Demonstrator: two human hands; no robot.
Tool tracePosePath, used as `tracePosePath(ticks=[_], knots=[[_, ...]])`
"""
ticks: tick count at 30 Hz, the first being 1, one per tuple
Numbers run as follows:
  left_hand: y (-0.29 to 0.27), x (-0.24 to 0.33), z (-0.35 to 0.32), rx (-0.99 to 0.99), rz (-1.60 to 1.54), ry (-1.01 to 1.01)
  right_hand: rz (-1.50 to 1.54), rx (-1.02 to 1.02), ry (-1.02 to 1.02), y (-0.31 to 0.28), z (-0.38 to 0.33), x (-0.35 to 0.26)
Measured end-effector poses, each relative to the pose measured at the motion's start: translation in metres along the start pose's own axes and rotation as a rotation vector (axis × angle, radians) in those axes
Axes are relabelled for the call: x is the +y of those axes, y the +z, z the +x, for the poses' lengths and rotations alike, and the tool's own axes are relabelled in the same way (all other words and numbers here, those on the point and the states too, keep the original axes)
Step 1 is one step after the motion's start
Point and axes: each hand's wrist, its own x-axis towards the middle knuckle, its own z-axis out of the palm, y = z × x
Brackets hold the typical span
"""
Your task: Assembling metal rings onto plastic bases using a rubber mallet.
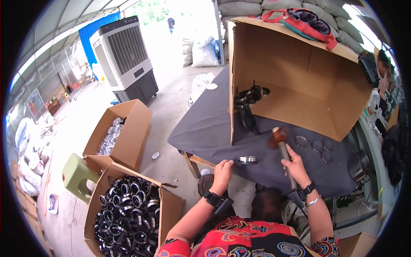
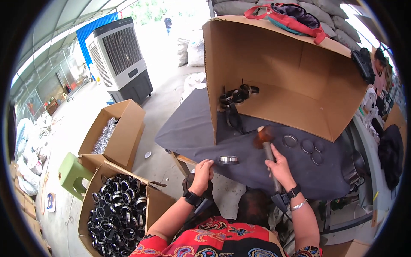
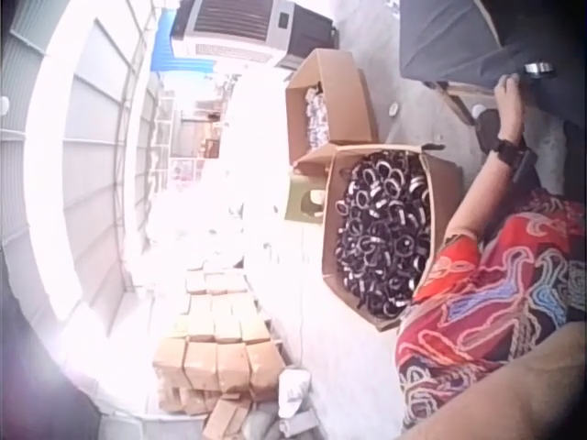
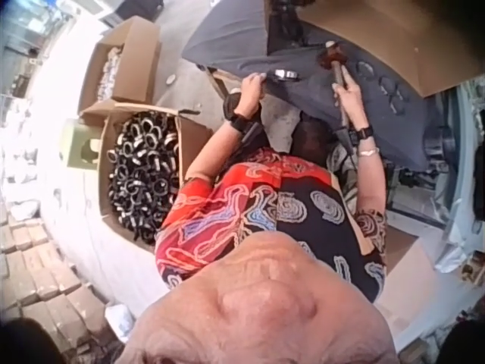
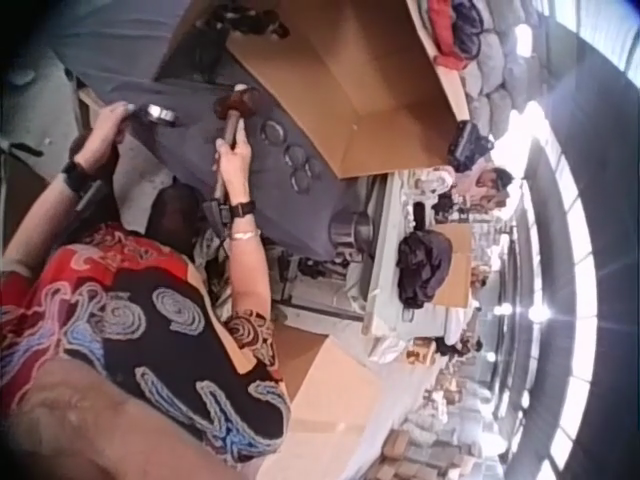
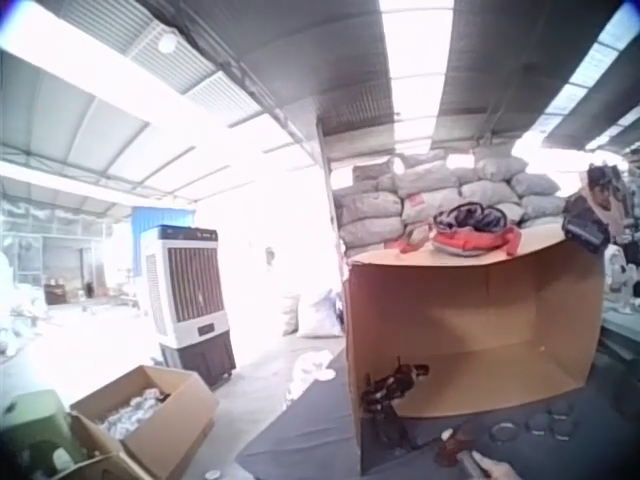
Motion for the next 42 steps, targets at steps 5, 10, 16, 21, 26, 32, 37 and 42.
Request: tracePosePath(ticks=[5,10,16,21,26,32,37,42], knots=[[0.004,-0.036,0.004,0.101,0.324,0.337,0.067,0.138,-0.006,-0.013,-0.01,0.005],[-0.002,-0.061,-0.02,-0.142,0.237,0.19,-0.053,0.013,-0.071,-0.001,-0.039,0.009],[-0.007,-0.063,-0.028,-0.347,0.171,0.072,-0.181,0.0,-0.066,0.004,-0.043,0.007],[-0.009,-0.059,-0.026,-0.321,0.197,0.068,-0.161,-0.039,-0.026,0.003,-0.038,-0.006],[0.009,-0.061,0.003,-0.324,0.115,0.016,-0.146,0.003,-0.058,-0.002,-0.021,-0.001],[0.011,-0.063,0.0,-0.342,0.057,0.008,-0.145,0.034,-0.194,-0.001,-0.031,-0.056],[0.006,-0.06,-0.002,-0.333,0.047,-0.015,-0.377,0.108,-0.564,0.021,-0.043,-0.08],[0.012,-0.056,0.008,-0.382,0.089,0.0,-0.15,-0.09,0.11,0.023,-0.026,-0.039]])
